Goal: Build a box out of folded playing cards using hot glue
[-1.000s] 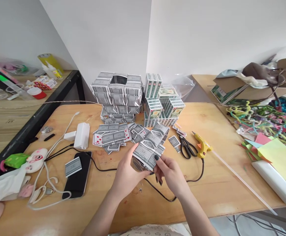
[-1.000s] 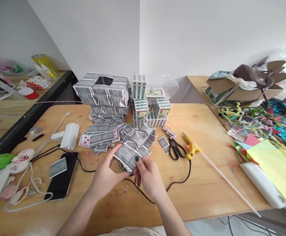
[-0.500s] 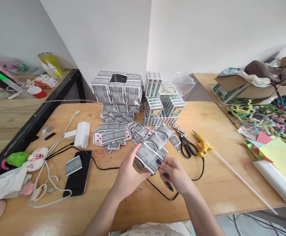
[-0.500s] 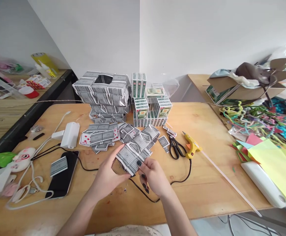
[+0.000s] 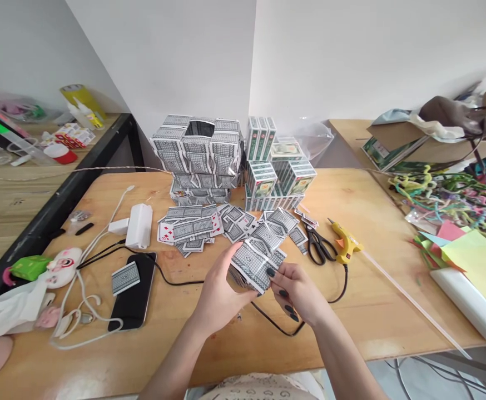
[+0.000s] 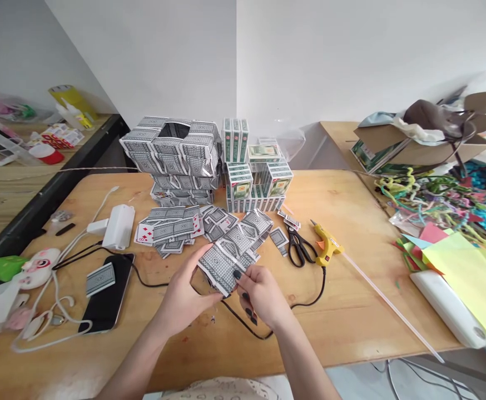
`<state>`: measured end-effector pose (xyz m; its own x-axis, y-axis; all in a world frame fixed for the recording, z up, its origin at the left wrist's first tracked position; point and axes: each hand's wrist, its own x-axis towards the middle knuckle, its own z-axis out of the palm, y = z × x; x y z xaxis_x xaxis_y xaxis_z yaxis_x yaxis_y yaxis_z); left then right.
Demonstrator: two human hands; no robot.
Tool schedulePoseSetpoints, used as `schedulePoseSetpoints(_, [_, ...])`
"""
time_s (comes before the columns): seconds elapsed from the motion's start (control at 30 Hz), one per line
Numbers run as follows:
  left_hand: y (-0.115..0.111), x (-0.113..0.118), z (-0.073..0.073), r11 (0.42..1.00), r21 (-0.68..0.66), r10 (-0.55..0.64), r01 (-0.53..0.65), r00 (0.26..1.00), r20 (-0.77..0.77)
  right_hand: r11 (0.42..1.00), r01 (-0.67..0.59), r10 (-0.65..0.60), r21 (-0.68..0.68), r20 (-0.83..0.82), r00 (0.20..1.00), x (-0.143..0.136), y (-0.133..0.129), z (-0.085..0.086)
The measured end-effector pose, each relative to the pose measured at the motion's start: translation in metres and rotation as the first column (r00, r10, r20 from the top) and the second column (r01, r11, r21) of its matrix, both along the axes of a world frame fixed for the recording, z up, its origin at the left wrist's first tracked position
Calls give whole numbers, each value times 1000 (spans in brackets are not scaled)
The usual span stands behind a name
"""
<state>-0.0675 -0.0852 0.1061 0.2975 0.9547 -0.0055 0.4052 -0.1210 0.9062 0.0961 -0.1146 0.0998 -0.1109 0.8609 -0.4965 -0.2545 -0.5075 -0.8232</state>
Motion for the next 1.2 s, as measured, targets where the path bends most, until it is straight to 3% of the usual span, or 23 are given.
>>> schedulePoseSetpoints(0.23, [-2, 1, -2, 1000, 4, 0, 0, 999, -42, 999, 18, -18, -50, 3, 1000, -2, 2, 6])
schedulePoseSetpoints(0.57, [-6, 4, -4, 999, 27, 21, -20, 999, -44, 999, 36, -36, 0, 65, 997, -5, 4, 4])
schedulePoseSetpoints(0.77, [-3, 3, -2, 1000, -18, 22, -22, 1000, 6, 995, -92, 93, 40, -22, 995, 4, 6, 1])
schedulePoseSetpoints(1.07, [4, -2, 3, 1000, -18, -23, 23, 999, -44, 999, -16, 10, -46, -132, 991, -5, 6, -3])
schedulePoseSetpoints(1.2, [6, -1, 2, 998, -68, 15, -15, 1000, 7, 1000, -3, 5, 13, -159, 987, -3, 8, 1])
